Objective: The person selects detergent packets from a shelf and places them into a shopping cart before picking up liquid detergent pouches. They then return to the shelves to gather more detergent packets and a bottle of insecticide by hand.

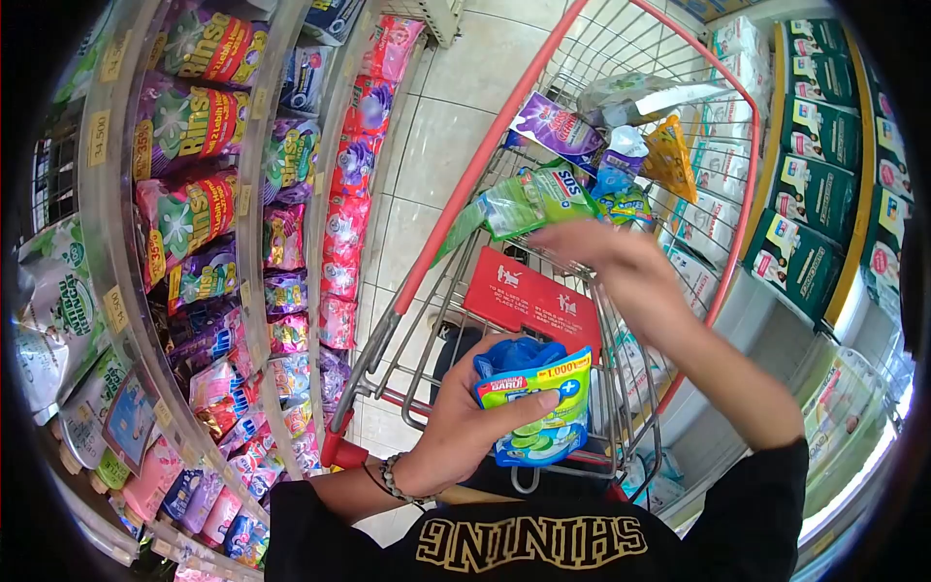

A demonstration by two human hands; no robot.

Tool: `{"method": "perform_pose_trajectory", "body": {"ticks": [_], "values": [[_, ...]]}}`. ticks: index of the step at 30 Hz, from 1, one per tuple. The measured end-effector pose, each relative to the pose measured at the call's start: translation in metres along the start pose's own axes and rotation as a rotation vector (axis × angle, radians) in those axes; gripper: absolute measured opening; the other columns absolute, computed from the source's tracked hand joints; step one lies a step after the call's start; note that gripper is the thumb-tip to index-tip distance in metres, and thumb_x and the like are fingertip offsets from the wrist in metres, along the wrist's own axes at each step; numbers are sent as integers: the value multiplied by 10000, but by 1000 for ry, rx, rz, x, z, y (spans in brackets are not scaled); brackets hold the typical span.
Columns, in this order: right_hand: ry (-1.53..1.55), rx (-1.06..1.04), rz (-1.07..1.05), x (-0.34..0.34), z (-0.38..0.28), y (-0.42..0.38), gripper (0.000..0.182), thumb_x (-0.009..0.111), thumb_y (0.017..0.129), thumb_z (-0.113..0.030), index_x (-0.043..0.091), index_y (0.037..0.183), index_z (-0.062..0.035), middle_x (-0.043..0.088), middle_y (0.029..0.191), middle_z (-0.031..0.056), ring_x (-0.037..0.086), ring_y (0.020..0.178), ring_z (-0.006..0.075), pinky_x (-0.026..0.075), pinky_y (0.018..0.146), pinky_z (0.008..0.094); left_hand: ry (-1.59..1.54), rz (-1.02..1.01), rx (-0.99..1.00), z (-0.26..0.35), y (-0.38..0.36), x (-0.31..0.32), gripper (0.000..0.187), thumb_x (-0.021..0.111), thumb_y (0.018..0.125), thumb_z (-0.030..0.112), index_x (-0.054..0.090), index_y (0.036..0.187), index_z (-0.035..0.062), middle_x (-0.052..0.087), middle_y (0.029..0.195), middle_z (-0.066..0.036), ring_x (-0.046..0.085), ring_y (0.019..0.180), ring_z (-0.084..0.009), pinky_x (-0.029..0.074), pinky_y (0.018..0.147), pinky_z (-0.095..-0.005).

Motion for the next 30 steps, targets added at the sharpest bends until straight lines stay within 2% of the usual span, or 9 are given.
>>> {"method": "perform_pose_trajectory", "body": {"ticks": [1,7,14,17,19,21,23,25,30], "values": [[-132,284,155,4,4,20,359,662,825,-148,643,1156,-11,652,1209,165,606,1164,281,466,997,352,55,2,15,-3,-2,0,549,767,864,19,486,1336,19,655,1178,-92,661,1071,-168,562,923,-339],[-505,484,208,62,179,89,824,829,719,-440,500,1254,91,563,1191,270,573,1134,344,474,934,403,182,-35,42,-1,-6,0,534,780,872,62,495,1321,12,671,1153,-85,661,1056,-148,559,913,-325],[-607,332,384,81,189,80,467,701,844,-340,631,1052,72,600,1144,281,628,929,376,500,832,438,203,-52,19,0,-8,-2,561,788,872,85,478,1332,7,682,1135,-89,666,1032,-133,554,905,-313],[-574,213,439,43,182,63,284,641,872,-234,659,934,42,633,950,268,645,939,372,506,826,450,238,-100,12,-1,-10,0,558,782,879,87,470,1333,0,685,1129,-90,664,1033,-130,553,902,-307],[-360,494,487,-2,180,52,222,596,852,-186,668,937,5,620,795,87,570,714,184,468,658,338,247,-147,29,-3,-11,0,542,774,887,87,472,1329,2,684,1130,-92,663,1032,-129,552,898,-301],[-169,505,554,-45,174,54,178,560,812,-144,646,895,-11,591,773,64,542,678,167,430,604,323,261,-169,34,-1,-14,2,539,778,885,95,476,1323,5,682,1127,-94,663,1029,-129,550,896,-296],[-225,478,474,-102,194,61,150,557,791,-151,631,803,-21,579,741,88,536,632,172,443,552,362,190,-140,-15,-2,-15,5,523,823,834,95,531,1263,30,664,1117,-55,644,1035,-117,531,925,-299],[-771,373,191,-132,159,68,207,563,754,-145,559,653,35,545,690,109,547,671,194,446,621,364,196,-150,-27,-1,-15,5,521,823,832,92,531,1260,29,664,1120,-59,646,1035,-119,533,924,-302],[-922,317,-73,-191,163,79,168,550,737,-144,562,707,21,516,695,88,480,666,187,441,667,348,262,-181,-15,-3,-15,0,539,786,881,109,484,1315,2,676,1125,-95,661,1028,-124,543,903,-293]]}}
Point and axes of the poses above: each hand's wrist, its own y-axis towards the middle knuckle, its own x-axis out of the palm, z = x × y, the point moved 1 cm from there along y, towards the middle knuckle
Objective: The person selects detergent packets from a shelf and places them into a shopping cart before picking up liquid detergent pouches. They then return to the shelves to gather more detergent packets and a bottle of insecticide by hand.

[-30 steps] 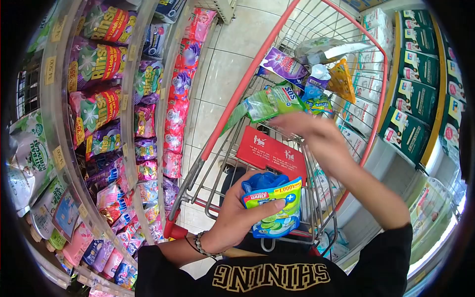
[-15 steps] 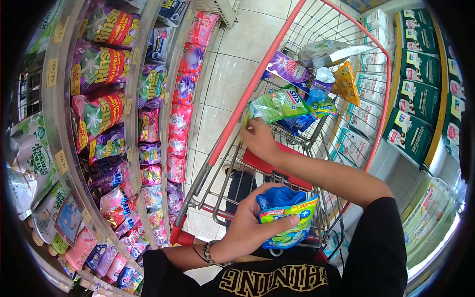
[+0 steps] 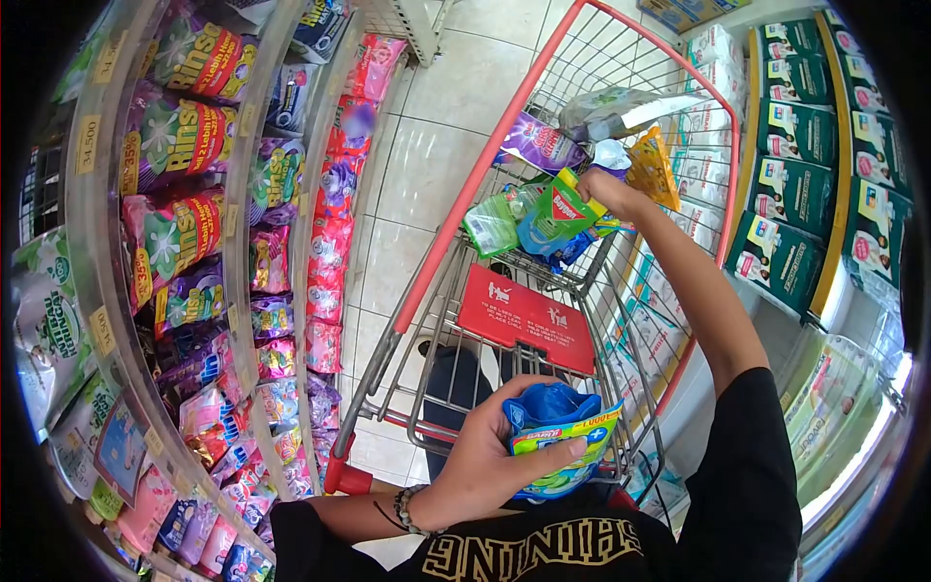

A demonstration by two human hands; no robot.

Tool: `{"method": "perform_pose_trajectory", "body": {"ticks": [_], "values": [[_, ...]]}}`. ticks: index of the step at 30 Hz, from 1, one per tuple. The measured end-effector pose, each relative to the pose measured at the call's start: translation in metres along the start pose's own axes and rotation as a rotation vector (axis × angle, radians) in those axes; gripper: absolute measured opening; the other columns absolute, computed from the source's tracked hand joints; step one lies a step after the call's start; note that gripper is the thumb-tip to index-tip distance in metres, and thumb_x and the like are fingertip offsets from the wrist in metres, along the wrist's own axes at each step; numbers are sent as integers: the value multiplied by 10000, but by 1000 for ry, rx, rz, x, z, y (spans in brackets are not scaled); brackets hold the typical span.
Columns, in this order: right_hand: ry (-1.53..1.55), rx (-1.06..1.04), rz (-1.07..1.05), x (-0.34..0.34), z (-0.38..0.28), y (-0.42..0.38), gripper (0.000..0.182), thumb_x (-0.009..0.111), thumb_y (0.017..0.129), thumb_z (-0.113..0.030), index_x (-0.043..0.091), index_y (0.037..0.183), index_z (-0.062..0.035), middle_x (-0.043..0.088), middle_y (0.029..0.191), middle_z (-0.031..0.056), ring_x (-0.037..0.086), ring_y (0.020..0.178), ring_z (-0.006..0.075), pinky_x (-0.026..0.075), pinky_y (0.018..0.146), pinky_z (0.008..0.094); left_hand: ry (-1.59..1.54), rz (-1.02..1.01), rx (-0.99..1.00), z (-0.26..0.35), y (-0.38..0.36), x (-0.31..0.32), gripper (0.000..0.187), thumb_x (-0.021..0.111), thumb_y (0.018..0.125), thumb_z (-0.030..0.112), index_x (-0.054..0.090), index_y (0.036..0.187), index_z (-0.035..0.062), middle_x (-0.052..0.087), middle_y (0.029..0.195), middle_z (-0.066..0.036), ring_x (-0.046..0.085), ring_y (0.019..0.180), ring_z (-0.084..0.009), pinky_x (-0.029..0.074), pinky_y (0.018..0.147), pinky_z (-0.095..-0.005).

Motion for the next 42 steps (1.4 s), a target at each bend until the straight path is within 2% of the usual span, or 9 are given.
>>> {"method": "perform_pose_trajectory", "body": {"ticks": [3,7,9,13,25,29,35,38,42], "values": [[396,343,10,4,-2,-5,164,573,712,-141,571,773,11,549,759,70,464,682,170,444,685,334,-14,-8,9,-1,-1,0,548,792,876,114,483,1314,1,676,1129,-97,662,1034,-129,543,904,-295],[322,244,44,7,-35,-10,106,606,746,-116,579,803,-31,583,839,37,496,735,140,467,694,331,0,-27,10,0,-2,0,555,793,876,116,478,1317,-2,674,1135,-102,663,1041,-138,542,910,-297],[684,478,124,13,-49,-10,93,656,807,-108,596,876,-88,599,890,3,538,776,125,492,685,336,9,-27,11,1,-2,0,557,793,877,117,477,1319,-3,673,1138,-104,663,1043,-140,541,912,-297],[908,317,418,63,-25,1,253,718,848,-127,593,1061,-69,614,872,11,621,810,127,526,726,296,0,-37,5,0,-3,-1,555,791,879,122,475,1318,-2,672,1141,-113,665,1046,-143,541,914,-292],[336,157,249,158,-26,-20,342,800,743,12,692,1066,-22,727,986,78,673,926,158,520,864,311,35,-5,21,2,-3,1,552,791,870,95,481,1317,3,670,1158,-125,677,1044,-161,558,910,-309],[413,16,79,160,-21,-19,302,826,758,-59,722,1040,-27,730,935,105,683,904,175,518,862,309,64,17,21,1,-2,2,555,793,866,84,481,1318,3,672,1154,-118,676,1044,-157,564,907,-314],[-40,60,76,100,-47,-6,421,851,709,-186,755,1105,-81,617,1299,160,597,1199,306,479,1002,426,48,21,8,2,0,1,557,795,863,83,483,1318,5,680,1137,-108,672,1038,-148,561,915,-307],[-541,-159,63,80,-55,10,503,811,697,-425,778,1063,-81,389,1541,171,258,1465,396,269,1178,526,61,22,9,0,-1,2,550,792,868,89,483,1316,4,681,1137,-107,673,1038,-146,559,912,-303],[-658,-46,-74,75,-45,41,680,807,675,-462,701,1219,-68,497,1432,180,430,1372,372,349,1146,463,73,10,9,3,-1,1,542,789,878,111,483,1312,1,677,1134,-107,670,1043,-145,549,910,-302]]}}
Point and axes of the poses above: each hand's wrist, its own y-axis towards the middle knuckle, its own x-axis out of the palm, z = x × y, the point moved 1 cm from there along y, towards the middle knuckle
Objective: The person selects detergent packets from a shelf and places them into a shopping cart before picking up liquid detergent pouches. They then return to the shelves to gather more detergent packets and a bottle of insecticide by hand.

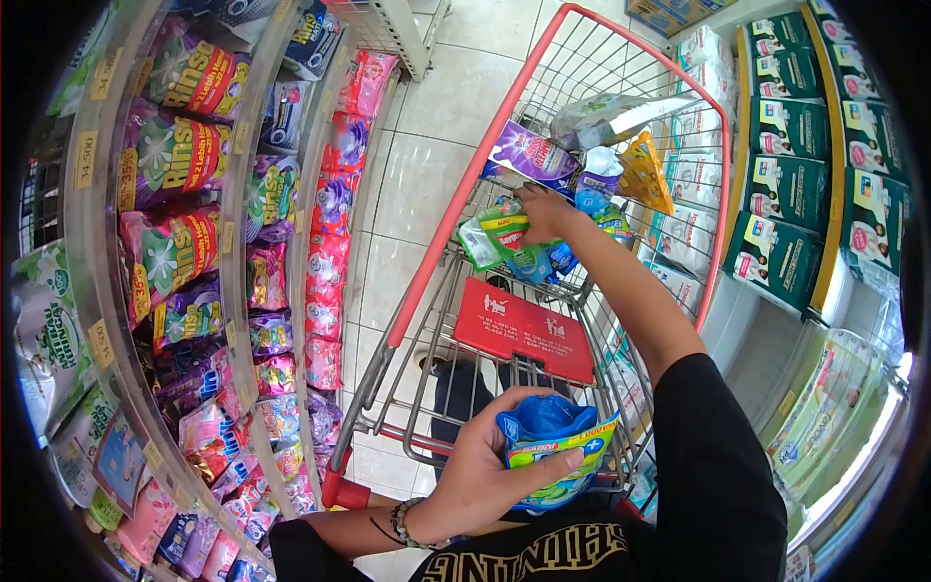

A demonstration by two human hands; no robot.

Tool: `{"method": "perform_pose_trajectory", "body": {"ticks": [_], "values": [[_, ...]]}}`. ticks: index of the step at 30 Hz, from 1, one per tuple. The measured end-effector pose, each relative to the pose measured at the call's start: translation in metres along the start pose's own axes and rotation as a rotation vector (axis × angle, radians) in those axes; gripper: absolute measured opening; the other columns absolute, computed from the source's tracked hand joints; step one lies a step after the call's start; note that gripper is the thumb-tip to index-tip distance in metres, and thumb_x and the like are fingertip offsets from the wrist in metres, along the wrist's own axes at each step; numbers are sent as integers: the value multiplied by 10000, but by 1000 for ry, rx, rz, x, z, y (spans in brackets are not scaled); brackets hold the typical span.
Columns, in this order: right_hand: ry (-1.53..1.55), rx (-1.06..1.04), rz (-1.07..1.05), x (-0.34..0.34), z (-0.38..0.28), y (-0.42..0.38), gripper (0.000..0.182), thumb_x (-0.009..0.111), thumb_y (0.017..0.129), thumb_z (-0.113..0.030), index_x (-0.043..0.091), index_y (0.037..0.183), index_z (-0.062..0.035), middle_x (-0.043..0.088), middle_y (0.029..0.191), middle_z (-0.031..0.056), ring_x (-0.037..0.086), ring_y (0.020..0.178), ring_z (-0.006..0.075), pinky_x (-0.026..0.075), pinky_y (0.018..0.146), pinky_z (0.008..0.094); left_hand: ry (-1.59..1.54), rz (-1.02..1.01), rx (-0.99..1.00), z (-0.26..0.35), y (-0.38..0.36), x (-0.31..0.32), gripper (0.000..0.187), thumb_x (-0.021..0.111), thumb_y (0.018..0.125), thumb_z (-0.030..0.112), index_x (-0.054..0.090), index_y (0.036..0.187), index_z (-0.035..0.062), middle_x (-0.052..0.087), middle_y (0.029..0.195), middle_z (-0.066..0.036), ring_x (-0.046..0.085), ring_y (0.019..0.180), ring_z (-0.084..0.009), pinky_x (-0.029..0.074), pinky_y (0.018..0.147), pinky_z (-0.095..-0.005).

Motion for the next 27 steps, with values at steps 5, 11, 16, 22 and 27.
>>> {"method": "perform_pose_trajectory", "body": {"ticks": [5,11,16,22,27], "values": [[-43,-169,-6,-8,-6,-16,563,774,722,-425,701,1126,-40,600,1196,154,592,1134,366,429,1019,487,-22,-12,30,-4,-1,-1,544,789,883,125,482,1313,-2,670,1121,-96,656,1046,-130,533,911,-281],[-75,-347,-61,20,-16,-70,342,733,760,-295,698,998,-53,603,1043,131,623,987,324,472,960,471,-64,-31,-57,0,-1,-1,531,811,834,51,517,1272,-1,616,1224,-80,617,1119,-131,509,976,-305],[-19,-327,-233,37,-34,-90,327,747,699,-201,709,1002,-87,587,1155,121,585,1116,336,513,918,475,25,-51,46,-1,-3,1,513,792,879,117,511,1291,-4,658,1134,-85,637,1031,-103,508,916,-249],[84,-281,-226,34,-44,-95,567,853,593,-208,695,1122,-80,508,1271,166,534,1178,372,525,958,472,19,-7,10,1,-3,1,507,805,867,122,531,1277,2,650,1139,-77,635,1032,-99,504,916,-241],[256,-172,117,45,-36,-81,459,779,756,-259,670,1185,-139,488,1333,172,543,1160,391,514,928,495,41,14,-5,3,-1,3,513,805,861,101,523,1277,0,656,1133,-90,653,1032,-118,531,906,-257]]}}
Point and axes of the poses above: each hand's wrist, its own y-axis towards the middle knuckle, its own x-axis out of the palm, z = x × y, the point moved 1 cm from there along y, towards the middle knuckle
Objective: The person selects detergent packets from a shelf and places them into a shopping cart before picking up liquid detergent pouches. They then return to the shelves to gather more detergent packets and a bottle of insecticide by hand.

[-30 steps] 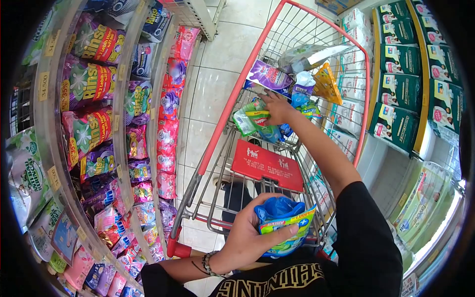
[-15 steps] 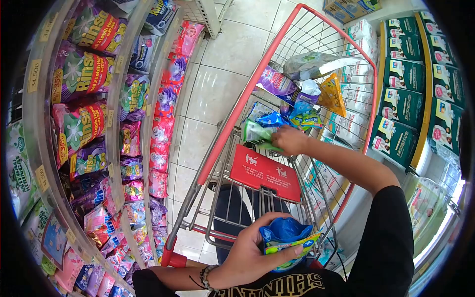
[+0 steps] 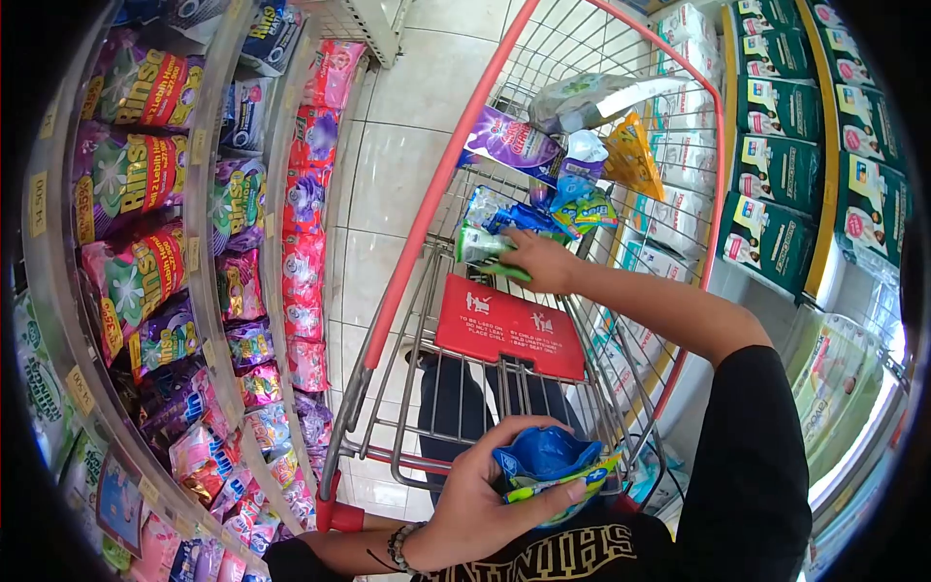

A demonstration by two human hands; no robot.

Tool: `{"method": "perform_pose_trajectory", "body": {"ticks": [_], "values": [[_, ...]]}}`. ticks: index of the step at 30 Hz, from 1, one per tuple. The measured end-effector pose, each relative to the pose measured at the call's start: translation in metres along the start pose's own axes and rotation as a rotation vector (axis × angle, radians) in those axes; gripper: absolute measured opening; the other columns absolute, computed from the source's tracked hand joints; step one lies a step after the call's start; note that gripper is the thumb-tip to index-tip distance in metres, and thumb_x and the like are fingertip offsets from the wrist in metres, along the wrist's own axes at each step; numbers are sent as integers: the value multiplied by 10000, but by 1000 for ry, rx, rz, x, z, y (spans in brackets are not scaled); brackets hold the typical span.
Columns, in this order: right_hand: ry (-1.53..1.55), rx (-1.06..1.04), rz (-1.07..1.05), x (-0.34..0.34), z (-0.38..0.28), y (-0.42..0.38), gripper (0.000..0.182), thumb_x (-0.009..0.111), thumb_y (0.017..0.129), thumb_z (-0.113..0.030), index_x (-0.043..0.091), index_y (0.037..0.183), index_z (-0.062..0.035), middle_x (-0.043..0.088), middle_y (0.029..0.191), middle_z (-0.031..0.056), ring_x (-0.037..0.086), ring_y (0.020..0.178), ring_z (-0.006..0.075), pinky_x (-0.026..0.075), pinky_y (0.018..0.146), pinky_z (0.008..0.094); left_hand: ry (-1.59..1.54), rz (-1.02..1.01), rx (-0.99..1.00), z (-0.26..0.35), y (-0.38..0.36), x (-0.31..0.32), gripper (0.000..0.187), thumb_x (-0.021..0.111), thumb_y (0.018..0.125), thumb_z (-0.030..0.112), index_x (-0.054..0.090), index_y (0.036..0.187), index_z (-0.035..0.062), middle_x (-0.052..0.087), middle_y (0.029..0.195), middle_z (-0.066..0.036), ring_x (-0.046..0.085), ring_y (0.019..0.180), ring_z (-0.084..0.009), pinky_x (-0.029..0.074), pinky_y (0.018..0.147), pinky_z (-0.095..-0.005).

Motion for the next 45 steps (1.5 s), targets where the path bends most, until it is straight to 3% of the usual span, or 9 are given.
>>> {"method": "perform_pose_trajectory", "body": {"ticks": [6,8,12,19,24,33,38,42,45], "values": [[250,-52,176,-9,5,19,376,659,821,-159,595,1173,-43,595,1194,187,594,1088,393,486,946,456,-32,33,-1,-1,5,-2,520,796,859,66,504,1285,2,668,1132,-99,667,1038,-138,552,909,-277],[545,112,426,-6,6,18,413,611,800,-114,528,1186,4,582,1159,213,582,1074,418,472,959,447,1,43,-7,1,4,-2,515,792,860,59,504,1283,2,669,1127,-88,663,1046,-135,547,923,-283],[315,428,687,4,22,35,469,584,816,-184,486,1233,7,524,1230,251,527,1140,438,445,966,483,13,24,17,3,3,-1,514,792,857,49,504,1280,4,656,1160,-87,653,1066,-130,538,939,-287],[-20,1104,775,29,5,77,622,681,763,-227,463,1271,58,501,1313,203,430,1267,388,349,1026,552,26,43,-4,2,0,0,522,797,845,29,505,1277,3,623,1223,-96,632,1105,-129,529,944,-284],[149,1177,539,8,27,81,636,716,759,-265,494,1249,74,523,1294,203,443,1239,379,342,1037,505,58,57,-18,7,-2,3,533,813,831,34,513,1270,3,629,1211,-91,638,1090,-129,531,943,-284],[727,1589,866,3,49,109,656,836,728,-395,602,1168,32,688,1128,240,688,1040,403,545,926,481,115,199,-113,4,-6,-4,573,865,739,23,543,1213,12,658,1021,-65,666,956,-121,534,885,-285],[848,1490,944,-17,44,101,570,836,693,-328,662,1056,75,677,1185,259,680,1067,394,542,923,440,100,189,-93,-2,-7,-5,574,860,740,15,534,1212,4,670,989,-67,672,928,-124,543,860,-285],[1193,1379,953,2,82,104,369,755,675,-272,686,917,-1,703,934,137,665,777,294,538,669,406,71,171,-55,-6,-9,-4,579,862,734,11,533,1211,2,671,997,-71,671,925,-127,546,855,-288],[1943,976,529,-7,64,89,201,689,738,-201,636,864,-53,617,772,56,566,590,190,443,492,338,65,160,-36,-7,-9,-4,570,856,740,12,535,1211,6,673,1000,-73,671,923,-127,547,856,-290]]}}
Point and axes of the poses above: each hand's wrist, its own y-axis towards the middle knuckle, its own x-axis out of the palm, z = x × y, the point moved 1 cm from there along y, towards the middle knuckle
